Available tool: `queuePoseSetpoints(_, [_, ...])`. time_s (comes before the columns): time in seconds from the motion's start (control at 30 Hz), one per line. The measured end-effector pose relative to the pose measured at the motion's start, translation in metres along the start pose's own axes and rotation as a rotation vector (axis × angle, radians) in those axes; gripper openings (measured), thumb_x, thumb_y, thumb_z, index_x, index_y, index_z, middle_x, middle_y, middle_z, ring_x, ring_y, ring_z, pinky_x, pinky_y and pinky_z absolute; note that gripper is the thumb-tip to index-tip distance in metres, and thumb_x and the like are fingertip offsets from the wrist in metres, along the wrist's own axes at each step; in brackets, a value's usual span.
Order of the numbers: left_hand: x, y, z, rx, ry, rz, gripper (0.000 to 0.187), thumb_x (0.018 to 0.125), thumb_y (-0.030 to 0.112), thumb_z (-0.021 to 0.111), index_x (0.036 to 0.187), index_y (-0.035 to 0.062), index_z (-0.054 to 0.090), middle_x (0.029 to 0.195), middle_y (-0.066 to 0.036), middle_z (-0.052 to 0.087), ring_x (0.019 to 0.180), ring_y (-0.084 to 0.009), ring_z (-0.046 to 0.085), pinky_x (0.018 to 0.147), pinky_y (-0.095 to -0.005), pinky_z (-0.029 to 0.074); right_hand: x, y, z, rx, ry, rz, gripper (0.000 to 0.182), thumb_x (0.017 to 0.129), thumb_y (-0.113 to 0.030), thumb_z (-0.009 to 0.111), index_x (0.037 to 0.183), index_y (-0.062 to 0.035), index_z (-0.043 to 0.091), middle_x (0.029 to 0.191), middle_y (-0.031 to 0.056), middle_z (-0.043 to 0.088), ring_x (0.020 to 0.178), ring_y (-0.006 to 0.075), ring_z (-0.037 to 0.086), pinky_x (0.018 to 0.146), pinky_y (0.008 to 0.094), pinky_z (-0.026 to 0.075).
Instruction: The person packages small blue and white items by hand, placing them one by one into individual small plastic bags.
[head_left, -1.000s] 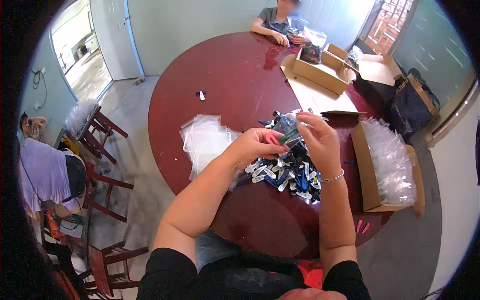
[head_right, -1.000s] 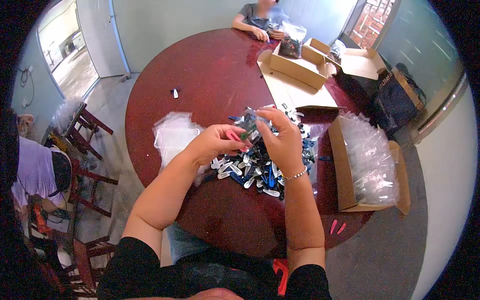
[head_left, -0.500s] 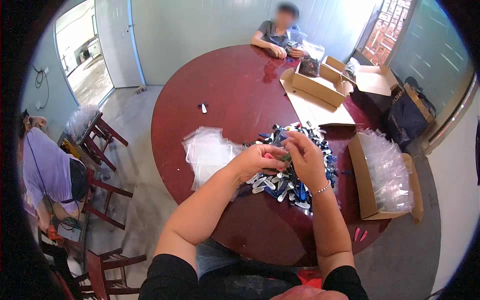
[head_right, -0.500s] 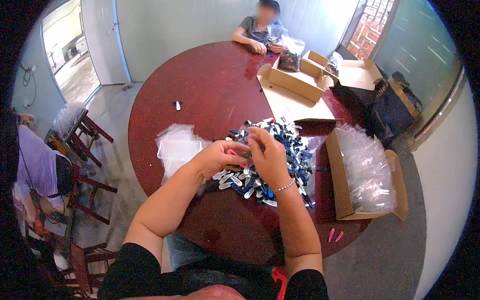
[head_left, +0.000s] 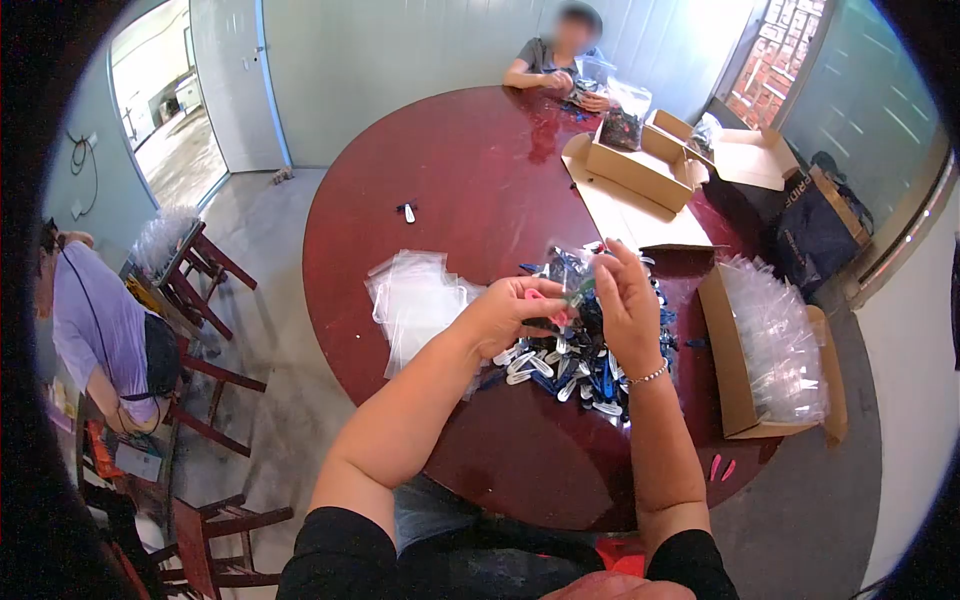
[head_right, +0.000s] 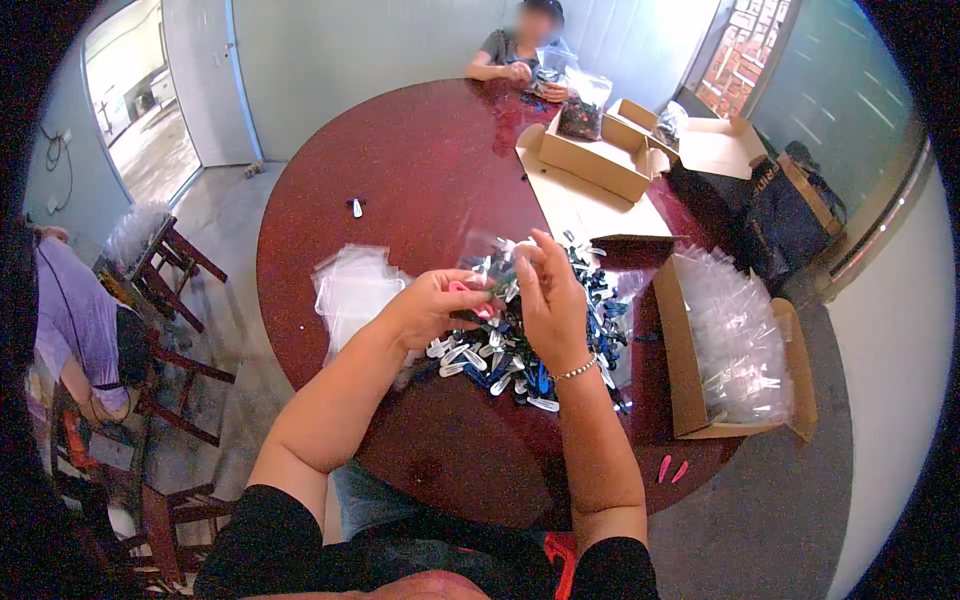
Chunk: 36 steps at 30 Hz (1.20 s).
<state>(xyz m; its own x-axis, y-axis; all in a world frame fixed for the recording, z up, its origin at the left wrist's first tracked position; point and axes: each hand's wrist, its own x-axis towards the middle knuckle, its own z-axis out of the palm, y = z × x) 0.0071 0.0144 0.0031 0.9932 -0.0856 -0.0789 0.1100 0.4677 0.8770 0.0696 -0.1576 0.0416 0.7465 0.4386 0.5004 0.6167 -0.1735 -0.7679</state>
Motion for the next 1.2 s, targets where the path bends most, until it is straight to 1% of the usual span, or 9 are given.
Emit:
queuePoseSetpoints(0.23, [-0.006, 0.009, 0.005, -0.288, -0.043, 0.322, 0.040, 0.085, 0.007, 0.066, 0.123, 0.0038, 0.055, 0.107, -0.011, 0.066, 0.098, -0.0177, 0.065, 0.078, -0.0279, 0.056, 0.001, 0.008, 0.004, 0.215, 0.023, -0.008, 0.040, 0.098, -0.011, 0.049, 0.136, -0.0019, 0.039, 0.114, 0.0085, 0.061, 0.089, 0.0095, 0.058, 0.078, 0.0228, 0.046])
queuePoseSetpoints(0.33, [-0.002, 0.001, 0.006, 0.002, 0.068, 0.147, 0.041, 0.084, 0.007, 0.067, 0.122, 0.0036, 0.055, 0.107, -0.010, 0.066, 0.097, -0.0178, 0.065, 0.076, -0.0255, 0.055, 0.000, 0.011, 0.005, 0.182, 0.024, -0.027, 0.036, 0.097, -0.012, 0.052, 0.131, -0.0007, 0.045, 0.110, 0.0091, 0.063, 0.088, 0.0109, 0.060, 0.077, 0.0243, 0.048])
queuePoseSetpoints(0.6, [0.004, -0.005, 0.003, 0.173, -0.030, 0.157, 0.038, 0.079, 0.007, 0.073, 0.115, 0.0035, 0.061, 0.101, -0.006, 0.068, 0.087, -0.0103, 0.064, 0.071, -0.0219, 0.053, 0.001, 0.009, 0.004, 0.188, -0.070, 0.043, 0.033, 0.096, -0.010, 0.053, 0.127, 0.0010, 0.049, 0.115, 0.0105, 0.061, 0.102, 0.0121, 0.058, 0.089, 0.0253, 0.046])
queuePoseSetpoints(0.73, [-0.001, -0.004, 0.009, 0.078, -0.108, 0.165, 0.038, 0.077, 0.005, 0.074, 0.114, 0.0028, 0.062, 0.100, -0.005, 0.068, 0.087, -0.0102, 0.064, 0.075, -0.0231, 0.053, 0.000, 0.000, 0.005, 0.302, -0.074, 0.058, 0.023, 0.090, -0.009, 0.063, 0.111, 0.0001, 0.061, 0.094, 0.0083, 0.068, 0.079, 0.0090, 0.061, 0.063, 0.0231, 0.050])
queuePoseSetpoints(0.83, [0.005, -0.012, 0.005, 0.085, -0.102, 0.122, 0.039, 0.076, 0.004, 0.074, 0.113, 0.0024, 0.061, 0.100, -0.005, 0.068, 0.088, -0.0104, 0.064, 0.078, -0.0245, 0.053, 0.000, 0.006, 0.000, -0.016, -0.018, -0.007, 0.012, 0.088, -0.009, 0.066, 0.095, 0.0006, 0.068, 0.080, 0.0045, 0.067, 0.071, 0.0065, 0.059, 0.059, 0.0215, 0.047])
queuePoseSetpoints(0.93, [0.006, -0.015, 0.001, 0.102, -0.091, 0.084, 0.039, 0.076, 0.004, 0.074, 0.113, 0.0026, 0.061, 0.102, -0.006, 0.068, 0.089, -0.0109, 0.065, 0.079, -0.0248, 0.053, 0.000, -0.005, -0.005, 0.024, -0.008, 0.066, 0.011, 0.088, -0.009, 0.065, 0.086, 0.0008, 0.070, 0.077, 0.0013, 0.067, 0.072, 0.0054, 0.058, 0.066, 0.0197, 0.045])
queuePoseSetpoints(1.03, [0.004, -0.013, 0.003, 0.134, -0.143, 0.131, 0.038, 0.077, 0.004, 0.073, 0.113, 0.0026, 0.061, 0.103, -0.007, 0.068, 0.089, -0.0105, 0.065, 0.076, -0.0249, 0.054, 0.003, -0.007, -0.014, 0.349, -0.062, 0.081, 0.010, 0.087, -0.009, 0.065, 0.085, 0.0004, 0.070, 0.078, 0.0006, 0.067, 0.069, 0.0041, 0.056, 0.062, 0.0193, 0.044])
queuePoseSetpoints(1.07, [0.003, -0.011, 0.004, 0.165, -0.130, 0.081, 0.038, 0.078, 0.005, 0.073, 0.113, 0.0029, 0.061, 0.104, -0.007, 0.068, 0.088, -0.0104, 0.065, 0.073, -0.0248, 0.054, 0.005, 0.001, -0.015, 0.009, -0.007, 0.088, 0.009, 0.087, -0.008, 0.065, 0.085, 0.0002, 0.070, 0.078, 0.0005, 0.067, 0.069, 0.0043, 0.056, 0.063, 0.0196, 0.044])
queuePoseSetpoints(1.2, [-0.003, -0.006, 0.012, 0.207, -0.095, -0.009, 0.037, 0.079, 0.007, 0.072, 0.114, 0.0042, 0.061, 0.103, -0.006, 0.069, 0.087, -0.0104, 0.065, 0.067, -0.0243, 0.055, 0.006, -0.001, -0.018, -0.041, -0.128, 0.128, 0.010, 0.086, -0.008, 0.065, 0.084, 0.0002, 0.070, 0.076, 0.0006, 0.067, 0.070, 0.0044, 0.057, 0.063, 0.0201, 0.044])
